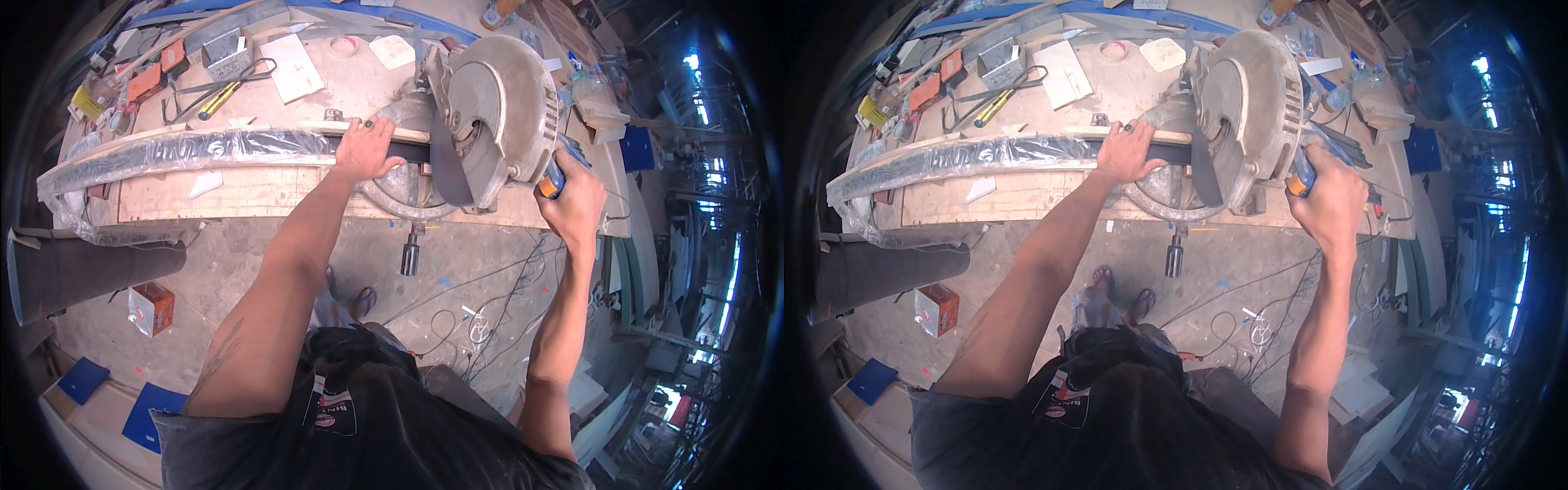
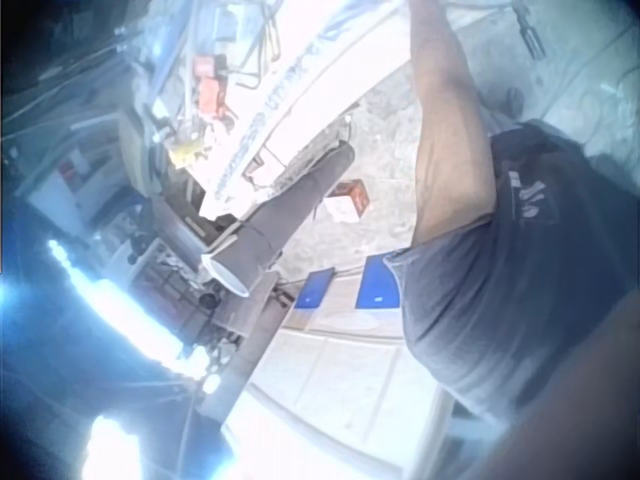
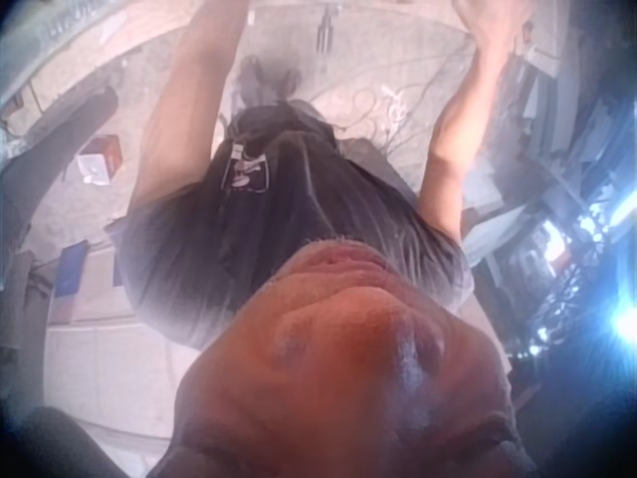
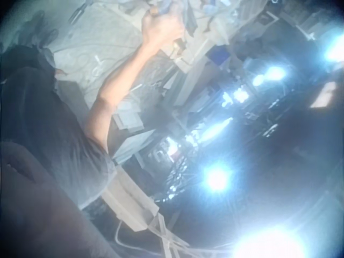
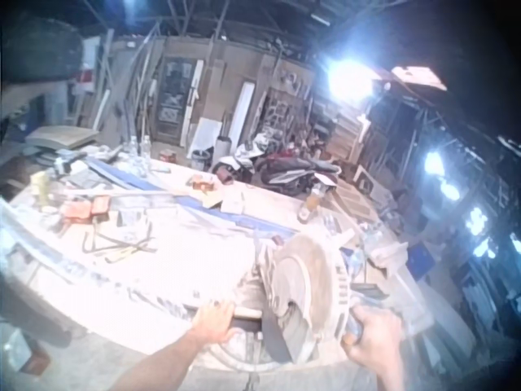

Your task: The person measures and cuts a long black plastic trim strip using a miter saw. They mark the strip with a tape measure, position it on the saw, cut it, and then handle the cut pieces, moving them aside.

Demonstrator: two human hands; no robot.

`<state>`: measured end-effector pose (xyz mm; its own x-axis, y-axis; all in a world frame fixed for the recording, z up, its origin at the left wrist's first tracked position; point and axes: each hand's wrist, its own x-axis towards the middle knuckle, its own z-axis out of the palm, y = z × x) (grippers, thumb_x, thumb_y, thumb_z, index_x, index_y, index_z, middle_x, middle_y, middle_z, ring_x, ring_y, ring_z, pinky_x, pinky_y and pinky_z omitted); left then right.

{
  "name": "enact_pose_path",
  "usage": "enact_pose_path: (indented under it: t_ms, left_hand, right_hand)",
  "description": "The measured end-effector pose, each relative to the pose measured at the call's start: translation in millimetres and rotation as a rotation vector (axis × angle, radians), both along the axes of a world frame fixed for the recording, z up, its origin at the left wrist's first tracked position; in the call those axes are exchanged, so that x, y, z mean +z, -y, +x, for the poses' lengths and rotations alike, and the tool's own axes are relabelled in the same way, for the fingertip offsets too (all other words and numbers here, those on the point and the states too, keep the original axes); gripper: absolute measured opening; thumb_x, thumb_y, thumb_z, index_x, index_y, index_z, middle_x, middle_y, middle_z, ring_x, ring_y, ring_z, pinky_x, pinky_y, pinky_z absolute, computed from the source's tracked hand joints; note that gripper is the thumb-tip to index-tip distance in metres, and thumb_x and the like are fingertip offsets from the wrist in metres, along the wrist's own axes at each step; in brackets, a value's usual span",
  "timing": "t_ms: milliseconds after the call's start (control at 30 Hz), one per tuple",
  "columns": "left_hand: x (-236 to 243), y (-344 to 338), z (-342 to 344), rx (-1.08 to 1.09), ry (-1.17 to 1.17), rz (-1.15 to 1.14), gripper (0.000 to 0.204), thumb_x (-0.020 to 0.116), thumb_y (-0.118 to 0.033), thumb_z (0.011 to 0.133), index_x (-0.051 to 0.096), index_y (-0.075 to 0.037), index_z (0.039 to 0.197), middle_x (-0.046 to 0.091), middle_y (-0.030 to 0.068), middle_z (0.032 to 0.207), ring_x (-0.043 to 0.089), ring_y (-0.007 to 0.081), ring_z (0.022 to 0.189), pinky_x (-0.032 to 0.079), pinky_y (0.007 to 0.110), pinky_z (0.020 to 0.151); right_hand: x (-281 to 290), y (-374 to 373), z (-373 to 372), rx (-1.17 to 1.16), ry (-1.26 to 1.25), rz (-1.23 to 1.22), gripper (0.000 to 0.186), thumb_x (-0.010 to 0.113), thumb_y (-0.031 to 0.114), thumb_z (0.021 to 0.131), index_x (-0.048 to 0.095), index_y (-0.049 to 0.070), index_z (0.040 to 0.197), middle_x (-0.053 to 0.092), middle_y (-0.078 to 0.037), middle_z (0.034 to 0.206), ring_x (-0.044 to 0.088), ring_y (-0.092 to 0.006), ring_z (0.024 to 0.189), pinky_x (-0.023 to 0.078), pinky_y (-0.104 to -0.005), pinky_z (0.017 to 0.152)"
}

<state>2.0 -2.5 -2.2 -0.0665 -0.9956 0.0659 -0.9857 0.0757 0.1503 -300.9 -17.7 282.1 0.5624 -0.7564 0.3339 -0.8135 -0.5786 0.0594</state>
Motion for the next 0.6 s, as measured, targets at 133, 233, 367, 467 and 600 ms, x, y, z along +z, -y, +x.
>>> enact_pose_path:
  t_ms: [133, 233, 367, 467, 600]
  left_hand:
    - [-0.4, -1.4, 0.9, -0.004, 0.016, -0.074, 0.087, 0.057, -0.072, 0.101, 0.049, -0.002, 0.152, 0.057, 0.0193, 0.149, 0.064, 0.0311, 0.13, 0.038, 0.054, 0.113]
    - [-1.1, -1.9, 0.3, 0.005, 0.004, -0.044, 0.088, 0.056, -0.072, 0.101, 0.048, -0.003, 0.153, 0.056, 0.0196, 0.15, 0.064, 0.0318, 0.131, 0.037, 0.055, 0.117]
    - [-1.9, -1.7, -0.5, 0.015, -0.002, -0.036, 0.088, 0.056, -0.072, 0.101, 0.048, -0.003, 0.154, 0.056, 0.0195, 0.151, 0.064, 0.033, 0.131, 0.036, 0.056, 0.118]
    - [-2.1, -1.8, -0.2, 0.005, 0.002, -0.063, 0.088, 0.056, -0.073, 0.101, 0.048, -0.003, 0.154, 0.056, 0.0196, 0.151, 0.065, 0.0338, 0.129, 0.036, 0.056, 0.118]
    - [0.9, -1.1, 0.2, 0.001, 0.002, -0.005, 0.088, 0.055, -0.073, 0.101, 0.048, -0.003, 0.155, 0.055, 0.0199, 0.151, 0.065, 0.0333, 0.129, 0.035, 0.055, 0.118]
  right_hand:
    - [-1.3, 0.0, -0.6, 0.019, 0.014, -0.012, 0.024, 0.076, 0.013, 0.07, 0.064, 0.007, 0.09, 0.069, -0.017, 0.085, 0.068, -0.0448, 0.084, 0.051, -0.0532, 0.071]
    - [-1.6, -0.6, -0.5, -0.001, 0.003, -0.002, 0.024, 0.076, 0.014, 0.071, 0.063, 0.007, 0.09, 0.068, -0.017, 0.084, 0.068, -0.0446, 0.084, 0.05, -0.0533, 0.071]
    - [-1.2, -0.5, 0.3, 0.001, 0.003, -0.002, 0.025, 0.077, 0.015, 0.072, 0.063, 0.006, 0.09, 0.069, -0.017, 0.085, 0.068, -0.0442, 0.084, 0.051, -0.0532, 0.071]
    - [-0.8, -0.9, 0.6, 0.003, -0.003, -0.006, 0.024, 0.077, 0.015, 0.072, 0.063, 0.006, 0.091, 0.069, -0.017, 0.085, 0.068, -0.0439, 0.085, 0.051, -0.0534, 0.072]
    - [-1.4, -4.5, 1.0, -0.016, -0.006, 0.011, 0.024, 0.076, 0.013, 0.072, 0.063, 0.006, 0.091, 0.07, -0.017, 0.087, 0.069, -0.0433, 0.087, 0.052, -0.0528, 0.073]
